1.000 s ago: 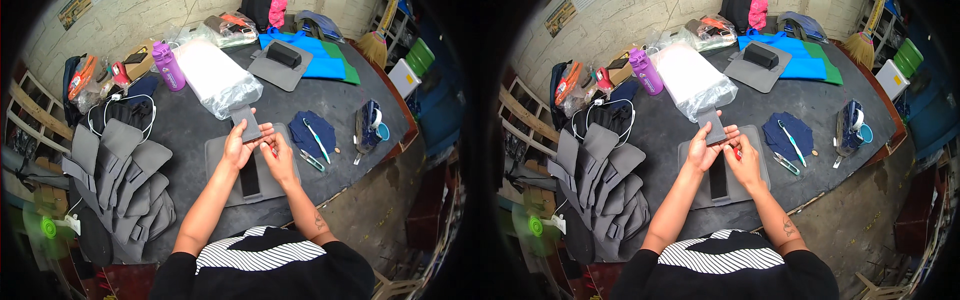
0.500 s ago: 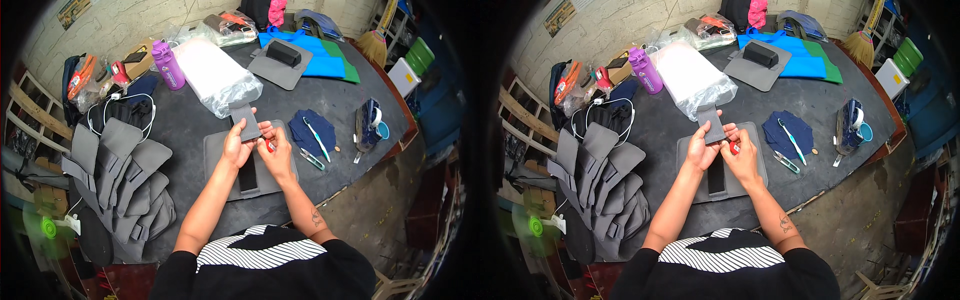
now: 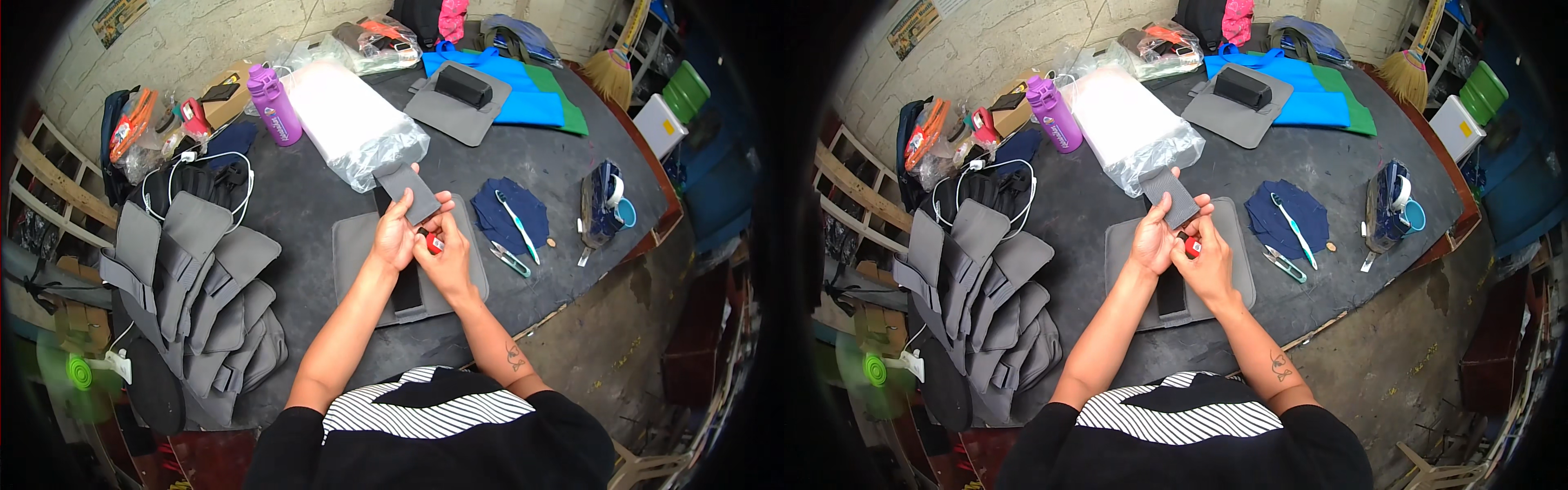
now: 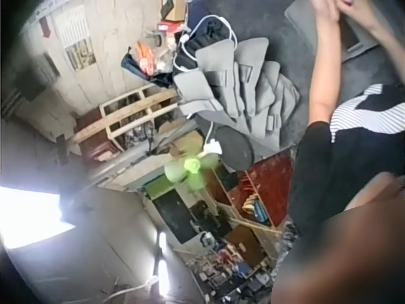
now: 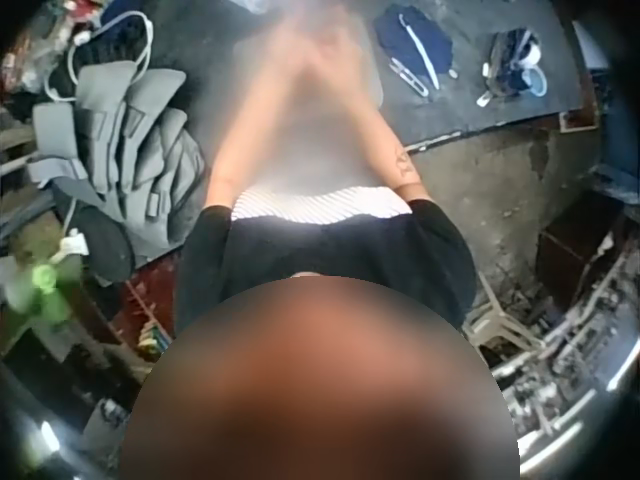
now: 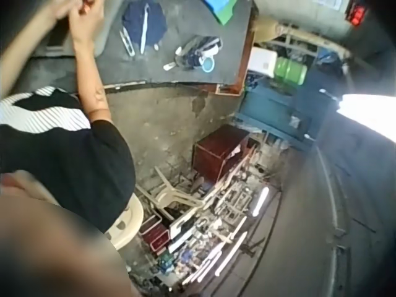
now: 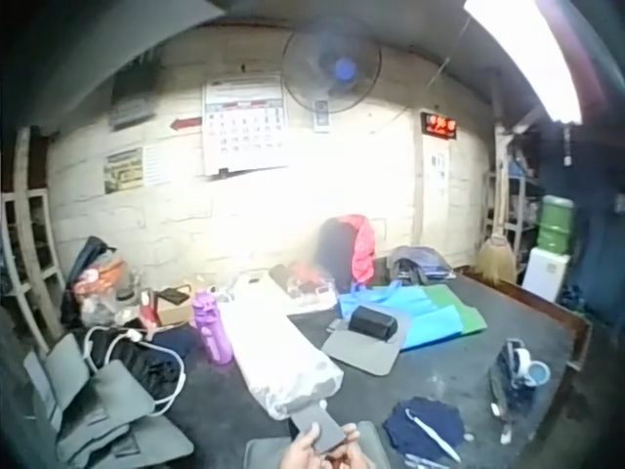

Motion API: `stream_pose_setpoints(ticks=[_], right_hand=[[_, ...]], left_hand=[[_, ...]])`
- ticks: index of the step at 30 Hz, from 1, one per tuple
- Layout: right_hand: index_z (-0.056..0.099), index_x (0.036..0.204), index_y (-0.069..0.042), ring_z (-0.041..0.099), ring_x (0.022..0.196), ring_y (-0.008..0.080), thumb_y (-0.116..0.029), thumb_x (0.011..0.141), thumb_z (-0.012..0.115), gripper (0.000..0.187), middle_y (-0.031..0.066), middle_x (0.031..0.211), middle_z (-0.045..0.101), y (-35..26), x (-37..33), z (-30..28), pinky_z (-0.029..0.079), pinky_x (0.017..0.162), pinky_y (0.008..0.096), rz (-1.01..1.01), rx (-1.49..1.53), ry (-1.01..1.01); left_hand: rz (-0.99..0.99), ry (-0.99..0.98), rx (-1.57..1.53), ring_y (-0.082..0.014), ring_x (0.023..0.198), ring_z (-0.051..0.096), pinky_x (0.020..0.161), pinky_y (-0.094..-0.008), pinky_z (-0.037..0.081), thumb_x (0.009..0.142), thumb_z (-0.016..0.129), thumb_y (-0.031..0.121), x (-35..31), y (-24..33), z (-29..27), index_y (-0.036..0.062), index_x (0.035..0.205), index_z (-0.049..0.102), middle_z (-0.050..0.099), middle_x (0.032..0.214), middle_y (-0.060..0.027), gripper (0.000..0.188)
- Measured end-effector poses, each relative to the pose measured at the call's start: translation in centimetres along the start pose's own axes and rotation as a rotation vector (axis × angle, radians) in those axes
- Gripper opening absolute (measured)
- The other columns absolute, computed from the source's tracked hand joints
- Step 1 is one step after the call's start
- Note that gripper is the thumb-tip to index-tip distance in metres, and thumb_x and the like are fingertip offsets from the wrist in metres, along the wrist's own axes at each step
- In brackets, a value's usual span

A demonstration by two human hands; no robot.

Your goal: The recorder trims loose threads from a fabric pouch using a utility knife and a lighter to seal them, then cleans the surface with a brush.

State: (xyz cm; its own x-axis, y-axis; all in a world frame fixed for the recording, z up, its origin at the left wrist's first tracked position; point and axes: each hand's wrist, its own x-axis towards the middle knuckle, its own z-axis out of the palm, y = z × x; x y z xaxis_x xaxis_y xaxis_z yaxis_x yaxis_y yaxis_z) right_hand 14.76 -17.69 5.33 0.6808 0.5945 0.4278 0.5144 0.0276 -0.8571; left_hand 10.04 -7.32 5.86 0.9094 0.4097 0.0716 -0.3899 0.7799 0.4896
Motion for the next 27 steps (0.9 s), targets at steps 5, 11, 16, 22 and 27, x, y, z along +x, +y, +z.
stream_pose_setpoints(ticks=[5, 11, 16, 22, 27], right_hand=[[0.051, 0.091, 0.0, 0.061, 0.067, 0.0205, -0.006, 0.074, 0.067, 0.024, 0.0101, 0.077, 0.061, -0.1, -0.1, 0.2, 0.049, 0.063, 0.0319, 0.008, 0.034, -0.004], [0.051, 0.089, 0.002, 0.058, 0.065, 0.0141, -0.003, 0.075, 0.065, 0.021, 0.0088, 0.076, 0.06, 0.1, -0.1, 0.3, 0.048, 0.061, 0.0279, -0.046, 0.001, 0.0], [0.05, 0.088, 0.001, 0.058, 0.065, 0.016, -0.004, 0.075, 0.065, 0.02, 0.009, 0.075, 0.06, 0.2, -0.2, 0.2, 0.048, 0.062, 0.0296, -0.053, -0.053, -0.006], [0.05, 0.087, 0.0, 0.061, 0.066, 0.0183, -0.004, 0.076, 0.066, 0.02, 0.0103, 0.076, 0.061, -0.1, -0.3, 0.2, 0.049, 0.062, 0.031, -0.07, -0.078, -0.002], [0.05, 0.088, -0.002, 0.063, 0.07, 0.0304, -0.011, 0.075, 0.07, 0.025, 0.0128, 0.08, 0.061, -0.3, -0.3, 0.1, 0.05, 0.063, 0.0388, -0.018, 0.031, 0.001]], left_hand=[[0.006, -0.027, -0.006, -0.0336, 0.109, 0.059, 0.092, -0.0439, 0.051, 0.102, 0.035, 0.034, 0.0, -0.1, -0.5, 0.0273, 0.148, 0.019, 0.057, 0.119, -0.023, 0.049], [0.016, -0.056, -0.028, -0.0329, 0.106, 0.061, 0.09, -0.0429, 0.053, 0.102, 0.033, 0.034, 0.0, -0.2, -1.1, 0.0278, 0.148, 0.019, 0.058, 0.115, -0.0218, 0.048], [0.001, -0.022, -0.051, -0.0332, 0.106, 0.061, 0.09, -0.0429, 0.053, 0.103, 0.03, 0.033, -0.2, -0.4, -0.5, 0.0281, 0.148, 0.018, 0.057, 0.116, -0.0222, 0.047], [0.0, -0.026, -0.068, -0.0334, 0.107, 0.06, 0.09, -0.0436, 0.052, 0.102, 0.032, 0.033, -0.1, -0.6, -0.9, 0.0292, 0.148, 0.017, 0.057, 0.115, -0.0221, 0.048], [0.034, 0.005, 0.027, -0.0313, 0.102, 0.062, 0.089, -0.0425, 0.052, 0.101, 0.036, 0.031, 0.0, -0.5, -1.8, 0.0246, 0.147, 0.02, 0.06, 0.11, -0.0199, 0.049]])
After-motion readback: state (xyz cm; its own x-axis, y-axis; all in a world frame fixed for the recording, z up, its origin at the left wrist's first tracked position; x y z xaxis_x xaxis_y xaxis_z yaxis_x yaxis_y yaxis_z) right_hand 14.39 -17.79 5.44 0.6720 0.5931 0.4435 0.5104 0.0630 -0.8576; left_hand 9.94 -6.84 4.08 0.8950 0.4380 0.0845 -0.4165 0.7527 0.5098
